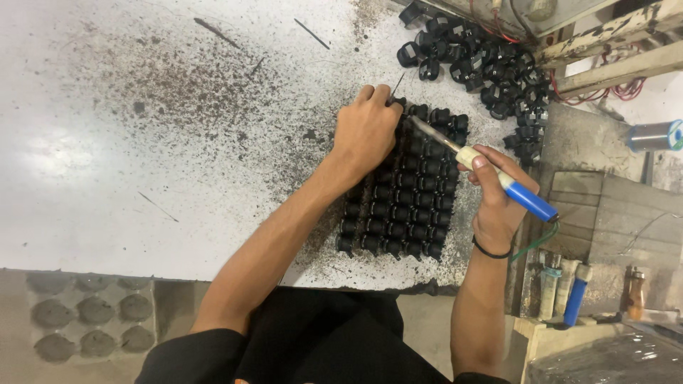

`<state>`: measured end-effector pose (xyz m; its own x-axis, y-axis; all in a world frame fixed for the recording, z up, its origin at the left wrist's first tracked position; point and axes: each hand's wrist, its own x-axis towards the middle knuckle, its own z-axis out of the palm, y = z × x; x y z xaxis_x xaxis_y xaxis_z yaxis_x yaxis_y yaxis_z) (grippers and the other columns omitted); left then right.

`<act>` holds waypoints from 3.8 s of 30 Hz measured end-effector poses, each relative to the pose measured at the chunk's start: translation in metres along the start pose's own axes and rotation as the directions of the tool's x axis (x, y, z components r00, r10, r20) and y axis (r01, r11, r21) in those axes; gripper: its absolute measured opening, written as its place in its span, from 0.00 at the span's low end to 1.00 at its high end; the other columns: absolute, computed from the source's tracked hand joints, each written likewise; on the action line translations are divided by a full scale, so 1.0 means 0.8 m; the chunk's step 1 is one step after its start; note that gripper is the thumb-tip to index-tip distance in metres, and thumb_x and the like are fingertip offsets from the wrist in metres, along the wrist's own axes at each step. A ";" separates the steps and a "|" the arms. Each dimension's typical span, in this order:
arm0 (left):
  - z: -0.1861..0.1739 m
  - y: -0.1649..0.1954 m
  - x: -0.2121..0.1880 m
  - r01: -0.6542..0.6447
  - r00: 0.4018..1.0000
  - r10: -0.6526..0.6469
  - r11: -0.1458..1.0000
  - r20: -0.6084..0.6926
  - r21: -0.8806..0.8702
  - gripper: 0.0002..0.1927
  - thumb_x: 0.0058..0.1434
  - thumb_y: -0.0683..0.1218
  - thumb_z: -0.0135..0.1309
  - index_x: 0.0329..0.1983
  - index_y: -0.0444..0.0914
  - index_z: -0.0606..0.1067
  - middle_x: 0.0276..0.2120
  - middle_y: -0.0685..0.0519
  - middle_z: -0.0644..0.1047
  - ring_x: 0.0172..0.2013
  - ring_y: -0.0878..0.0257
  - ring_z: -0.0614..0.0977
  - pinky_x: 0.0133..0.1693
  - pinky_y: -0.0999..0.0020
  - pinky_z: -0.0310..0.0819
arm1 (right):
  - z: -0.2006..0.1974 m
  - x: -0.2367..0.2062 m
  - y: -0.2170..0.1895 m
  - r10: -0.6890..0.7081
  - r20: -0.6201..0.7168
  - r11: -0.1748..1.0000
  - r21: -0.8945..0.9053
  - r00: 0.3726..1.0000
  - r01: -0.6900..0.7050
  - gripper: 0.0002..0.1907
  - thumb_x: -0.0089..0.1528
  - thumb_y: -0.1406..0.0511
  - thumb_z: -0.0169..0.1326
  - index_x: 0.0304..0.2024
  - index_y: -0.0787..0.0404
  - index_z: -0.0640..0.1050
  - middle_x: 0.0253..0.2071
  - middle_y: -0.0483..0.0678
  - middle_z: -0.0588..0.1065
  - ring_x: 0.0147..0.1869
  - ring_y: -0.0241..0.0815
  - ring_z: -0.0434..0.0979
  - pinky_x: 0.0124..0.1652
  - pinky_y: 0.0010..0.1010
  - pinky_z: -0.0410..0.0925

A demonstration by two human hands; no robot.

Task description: The person arranges black cylindrical components in rows on the workbench, then uses a soldering iron to solder wires to each component one at a time, with smoke rising as they work. They continue soldering across the grid of parts throughout the episode.

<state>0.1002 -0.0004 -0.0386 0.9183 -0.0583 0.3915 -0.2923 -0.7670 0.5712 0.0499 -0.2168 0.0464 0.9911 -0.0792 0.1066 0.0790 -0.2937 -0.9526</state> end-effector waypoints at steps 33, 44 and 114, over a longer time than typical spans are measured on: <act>-0.033 0.002 -0.019 0.079 0.994 -0.086 0.991 -0.065 -0.109 0.07 0.54 0.37 0.56 0.34 0.37 0.81 0.39 0.46 0.75 0.41 0.49 0.78 0.38 0.52 0.78 | -0.006 -0.026 0.004 -0.084 -0.020 0.989 -0.120 0.996 0.081 0.16 0.67 0.68 0.59 0.53 0.74 0.81 0.43 0.58 0.82 0.42 0.41 0.81 0.43 0.24 0.71; -0.009 0.012 -0.022 -0.006 1.000 0.006 0.999 0.016 -0.053 0.09 0.49 0.37 0.57 0.34 0.36 0.82 0.39 0.46 0.77 0.43 0.51 0.79 0.33 0.57 0.80 | -0.005 -0.027 -0.011 -0.061 0.044 0.987 -0.144 0.997 0.067 0.15 0.67 0.67 0.60 0.52 0.73 0.80 0.44 0.58 0.81 0.44 0.43 0.85 0.44 0.25 0.75; -0.033 0.010 -0.038 -0.051 0.998 0.049 0.998 -0.047 -0.035 0.09 0.50 0.38 0.56 0.35 0.35 0.80 0.41 0.48 0.75 0.46 0.51 0.77 0.31 0.59 0.80 | 0.002 -0.022 -0.019 -0.132 0.082 0.971 -0.190 0.988 0.146 0.12 0.68 0.70 0.59 0.51 0.74 0.80 0.44 0.59 0.81 0.44 0.44 0.84 0.47 0.27 0.76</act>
<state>0.0632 0.0120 -0.0268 0.8894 -0.0657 0.4524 -0.3475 -0.7402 0.5756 0.0317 -0.2092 0.0585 0.9774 0.0387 0.2079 0.2008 -0.4781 -0.8551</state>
